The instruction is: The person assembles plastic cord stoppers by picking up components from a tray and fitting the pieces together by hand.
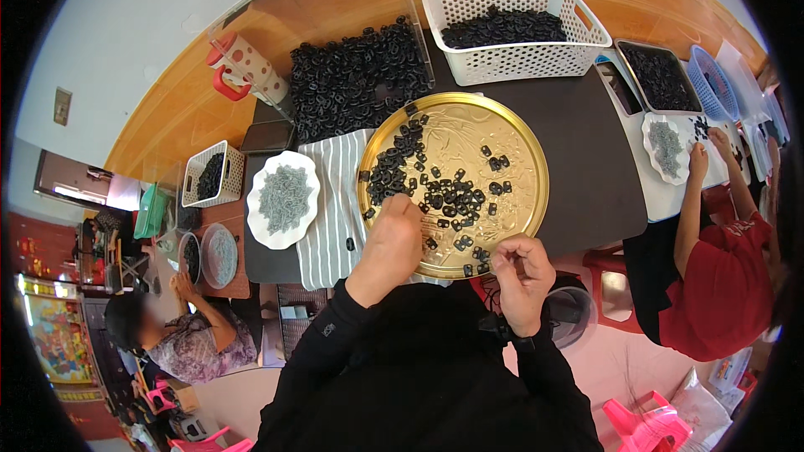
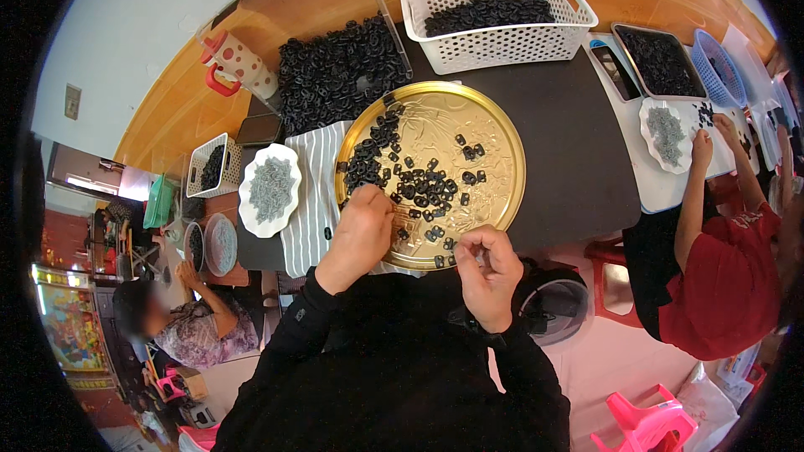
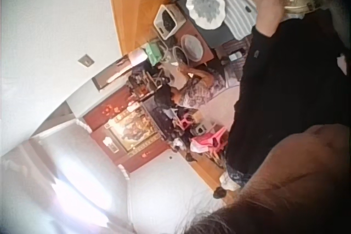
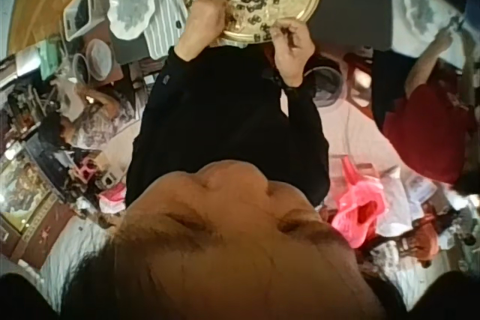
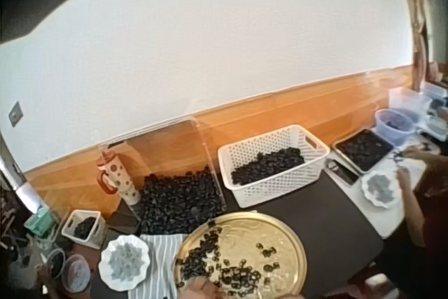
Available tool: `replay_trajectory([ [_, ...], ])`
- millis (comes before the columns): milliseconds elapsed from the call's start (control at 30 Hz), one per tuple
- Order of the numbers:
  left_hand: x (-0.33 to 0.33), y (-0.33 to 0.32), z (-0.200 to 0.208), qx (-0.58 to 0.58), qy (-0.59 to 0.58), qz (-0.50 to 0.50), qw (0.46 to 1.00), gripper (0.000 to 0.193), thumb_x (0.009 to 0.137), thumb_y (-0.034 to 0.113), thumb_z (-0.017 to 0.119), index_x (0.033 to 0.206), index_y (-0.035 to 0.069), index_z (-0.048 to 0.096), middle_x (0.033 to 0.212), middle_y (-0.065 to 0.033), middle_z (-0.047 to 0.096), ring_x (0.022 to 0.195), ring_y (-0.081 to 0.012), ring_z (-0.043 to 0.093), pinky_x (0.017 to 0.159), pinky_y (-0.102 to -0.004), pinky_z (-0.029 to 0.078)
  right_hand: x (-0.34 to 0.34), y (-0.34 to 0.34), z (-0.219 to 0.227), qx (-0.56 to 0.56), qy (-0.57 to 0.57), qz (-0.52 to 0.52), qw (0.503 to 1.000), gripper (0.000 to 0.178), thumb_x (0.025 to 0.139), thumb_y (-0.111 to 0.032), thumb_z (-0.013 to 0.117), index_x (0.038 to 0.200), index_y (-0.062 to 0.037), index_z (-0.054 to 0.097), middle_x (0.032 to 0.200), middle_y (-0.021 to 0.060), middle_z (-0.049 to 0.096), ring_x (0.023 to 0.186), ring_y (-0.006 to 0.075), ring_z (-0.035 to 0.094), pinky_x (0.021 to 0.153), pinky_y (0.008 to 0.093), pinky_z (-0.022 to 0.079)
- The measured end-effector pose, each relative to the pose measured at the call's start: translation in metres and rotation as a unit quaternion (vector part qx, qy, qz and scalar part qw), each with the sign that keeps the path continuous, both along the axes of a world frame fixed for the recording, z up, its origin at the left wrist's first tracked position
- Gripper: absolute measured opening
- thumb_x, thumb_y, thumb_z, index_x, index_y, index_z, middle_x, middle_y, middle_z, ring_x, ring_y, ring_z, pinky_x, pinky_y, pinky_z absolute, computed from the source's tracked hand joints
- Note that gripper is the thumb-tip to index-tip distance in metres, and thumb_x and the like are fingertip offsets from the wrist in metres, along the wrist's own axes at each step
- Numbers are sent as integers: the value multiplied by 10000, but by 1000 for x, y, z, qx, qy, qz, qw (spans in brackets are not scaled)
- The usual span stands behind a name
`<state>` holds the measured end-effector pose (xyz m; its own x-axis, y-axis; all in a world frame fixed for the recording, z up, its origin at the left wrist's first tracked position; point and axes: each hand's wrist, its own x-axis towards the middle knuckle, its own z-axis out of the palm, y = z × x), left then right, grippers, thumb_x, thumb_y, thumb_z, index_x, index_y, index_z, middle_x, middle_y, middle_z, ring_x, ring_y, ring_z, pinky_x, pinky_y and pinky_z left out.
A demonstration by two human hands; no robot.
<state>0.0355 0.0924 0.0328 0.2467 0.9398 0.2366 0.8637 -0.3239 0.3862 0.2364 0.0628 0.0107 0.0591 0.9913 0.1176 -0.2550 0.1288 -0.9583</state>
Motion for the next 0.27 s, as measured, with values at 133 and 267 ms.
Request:
replay_trajectory([
  [133, 5, 7, 12, -5, -15, 39, 999, 137, 761, 11, 637, 872, -29, 568, 845, -188, 528, 784, -373, 547, 687, -432, 451, 0, 4, -3, -2, 1, -8, 1000, 150, 805, 94, 598, 909, -6, 558, 802, -4, 549, 699, 44, 457, 641, 178, 364],
  [267, 5, 15, 9, -50, -4, 73, 996, 227, 781, 65, 656, 981, -18, 589, 885, -187, 532, 806, -384, 553, 713, -427, 458, 0, 7, -2, 16, -29, 6, 999, 135, 814, 81, 597, 909, -9, 560, 819, 8, 551, 708, 58, 464, 653, 195, 374],
])
